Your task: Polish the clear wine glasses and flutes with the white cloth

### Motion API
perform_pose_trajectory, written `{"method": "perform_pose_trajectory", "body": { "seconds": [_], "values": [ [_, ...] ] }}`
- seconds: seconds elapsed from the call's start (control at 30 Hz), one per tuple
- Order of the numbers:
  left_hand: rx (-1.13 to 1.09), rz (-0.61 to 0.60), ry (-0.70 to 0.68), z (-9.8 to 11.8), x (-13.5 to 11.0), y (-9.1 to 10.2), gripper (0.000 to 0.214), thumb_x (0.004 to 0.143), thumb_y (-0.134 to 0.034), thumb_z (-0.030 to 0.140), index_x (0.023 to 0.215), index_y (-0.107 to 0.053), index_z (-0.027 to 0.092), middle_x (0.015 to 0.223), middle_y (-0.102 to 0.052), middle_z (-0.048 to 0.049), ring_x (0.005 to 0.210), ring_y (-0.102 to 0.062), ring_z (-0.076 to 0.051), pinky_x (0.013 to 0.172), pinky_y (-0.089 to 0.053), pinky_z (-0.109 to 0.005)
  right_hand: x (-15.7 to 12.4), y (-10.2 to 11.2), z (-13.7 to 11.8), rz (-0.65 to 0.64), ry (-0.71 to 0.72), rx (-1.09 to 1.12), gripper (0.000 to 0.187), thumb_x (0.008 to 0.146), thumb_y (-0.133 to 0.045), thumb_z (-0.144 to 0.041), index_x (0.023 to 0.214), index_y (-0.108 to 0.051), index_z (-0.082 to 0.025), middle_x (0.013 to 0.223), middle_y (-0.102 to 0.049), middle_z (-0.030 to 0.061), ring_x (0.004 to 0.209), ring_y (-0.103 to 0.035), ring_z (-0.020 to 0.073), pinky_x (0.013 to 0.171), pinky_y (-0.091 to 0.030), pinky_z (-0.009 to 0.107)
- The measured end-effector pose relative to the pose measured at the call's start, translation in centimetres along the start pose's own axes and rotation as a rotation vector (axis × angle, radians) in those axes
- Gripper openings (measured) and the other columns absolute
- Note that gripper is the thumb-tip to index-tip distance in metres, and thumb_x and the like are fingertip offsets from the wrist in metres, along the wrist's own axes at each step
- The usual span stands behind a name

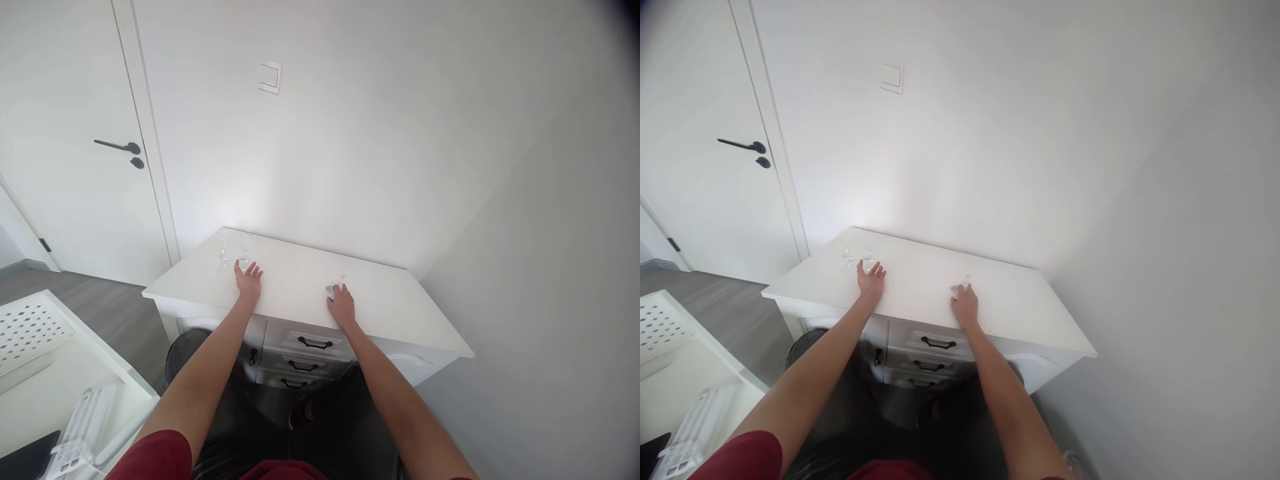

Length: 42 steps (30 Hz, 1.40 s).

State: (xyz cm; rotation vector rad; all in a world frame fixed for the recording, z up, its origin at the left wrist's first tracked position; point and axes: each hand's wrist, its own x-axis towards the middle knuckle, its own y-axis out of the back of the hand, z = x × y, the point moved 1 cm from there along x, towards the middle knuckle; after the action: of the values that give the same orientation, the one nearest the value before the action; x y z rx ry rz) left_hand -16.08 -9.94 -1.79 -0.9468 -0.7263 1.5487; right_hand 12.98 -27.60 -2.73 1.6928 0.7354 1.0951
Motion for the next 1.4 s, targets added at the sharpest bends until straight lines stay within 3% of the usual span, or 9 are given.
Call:
{"method": "perform_pose_trajectory", "body": {
  "seconds": [0.2, 0.43, 0.6, 0.73, 0.87, 1.0, 1.23, 1.4],
  "values": [
    [-0.033, -0.048, -0.02, 0.7, 0.7, -0.4, 0.04, 0.101, -0.056, 0.042, 0.13, -0.056, 0.015, 0.123, -0.059, -0.0123, 0.103, -0.063, -0.021, 0.089, -0.055, -0.04, -0.4, 0.2, -0.2, 0.012, -0.024, -0.026, 0.037, 0.099, -0.061, -0.034, 0.131, -0.057, -0.015, 0.136, -0.052, 0.0124, 0.12, -0.056, 0.0261, 0.101, -0.049, 0.047],
    [0.034, -0.155, -0.036, 0.3, -0.5, -0.1, 0.039, 0.1, -0.058, 0.041, 0.127, -0.058, 0.013, 0.122, -0.059, -0.0122, 0.105, -0.063, -0.022, 0.09, -0.055, -0.041, -1.0, 0.4, -0.6, 0.002, -0.053, -0.032, 0.033, 0.1, -0.06, -0.035, 0.126, -0.058, -0.014, 0.126, -0.057, 0.0112, 0.112, -0.059, 0.0236, 0.097, -0.052, 0.044],
    [0.189, -0.282, 0.011, -1.8, -2.3, -0.6, 0.039, 0.1, -0.059, 0.039, 0.128, -0.057, 0.013, 0.122, -0.059, -0.0121, 0.104, -0.063, -0.022, 0.089, -0.056, -0.041, -1.3, 0.4, -0.8, -0.008, -0.062, -0.004, 0.034, 0.1, -0.06, -0.034, 0.127, -0.058, -0.014, 0.127, -0.057, 0.0115, 0.113, -0.059, 0.0241, 0.097, -0.051, 0.045],
    [0.399, -0.476, 0.068, -4.5, -4.3, -1.5, 0.037, 0.099, -0.061, 0.034, 0.129, -0.057, 0.013, 0.122, -0.059, -0.0117, 0.103, -0.063, -0.022, 0.088, -0.057, -0.04, -1.4, 0.5, -0.9, -0.033, -0.059, 0.068, 0.033, 0.1, -0.06, -0.033, 0.128, -0.058, -0.015, 0.129, -0.056, 0.0115, 0.113, -0.059, 0.0237, 0.096, -0.052, 0.044],
    [0.632, -0.654, 0.154, -6.5, -5.8, -2.3, 0.034, 0.099, -0.062, 0.031, 0.127, -0.059, 0.013, 0.121, -0.06, -0.0114, 0.102, -0.064, -0.021, 0.087, -0.058, -0.039, -1.1, 0.5, -0.8, -0.078, -0.086, 0.184, 0.03, 0.101, -0.059, -0.033, 0.125, -0.059, -0.015, 0.125, -0.058, 0.0108, 0.107, -0.061, 0.0214, 0.092, -0.054, 0.04],
    [0.79, -0.738, 0.176, -6.9, -6.1, -2.6, 0.036, 0.098, -0.063, 0.03, 0.13, -0.057, 0.014, 0.124, -0.058, -0.0118, 0.104, -0.063, -0.022, 0.088, -0.057, -0.04, -0.3, 0.0, -2.6, -0.082, -0.166, 0.333, 0.031, 0.1, -0.06, -0.035, 0.123, -0.059, -0.014, 0.121, -0.059, 0.0105, 0.104, -0.062, 0.0211, 0.091, -0.055, 0.04],
    [0.948, -0.731, 0.074, -6.6, -6.0, -2.6, 0.04, 0.098, -0.063, 0.031, 0.133, -0.055, 0.014, 0.126, -0.057, -0.0121, 0.105, -0.062, -0.022, 0.09, -0.056, -0.041, 1.0, -1.6, -9.7, -0.011, -0.12, 0.772, 0.033, 0.101, -0.059, -0.034, 0.127, -0.058, -0.014, 0.122, -0.059, 0.0108, 0.104, -0.063, 0.021, 0.089, -0.056, 0.04],
    [0.949, -0.719, 0.021, -6.4, -6.1, -2.7, 0.039, 0.099, -0.062, 0.034, 0.132, -0.055, 0.014, 0.123, -0.058, -0.0118, 0.103, -0.063, -0.022, 0.088, -0.056, -0.04, 1.4, -1.6, -9.6, 0.08, -0.079, 1.026, 0.033, 0.1, -0.061, -0.033, 0.125, -0.058, -0.012, 0.118, -0.061, 0.01, 0.1, -0.064, 0.0204, 0.086, -0.057, 0.038]
  ]
}}
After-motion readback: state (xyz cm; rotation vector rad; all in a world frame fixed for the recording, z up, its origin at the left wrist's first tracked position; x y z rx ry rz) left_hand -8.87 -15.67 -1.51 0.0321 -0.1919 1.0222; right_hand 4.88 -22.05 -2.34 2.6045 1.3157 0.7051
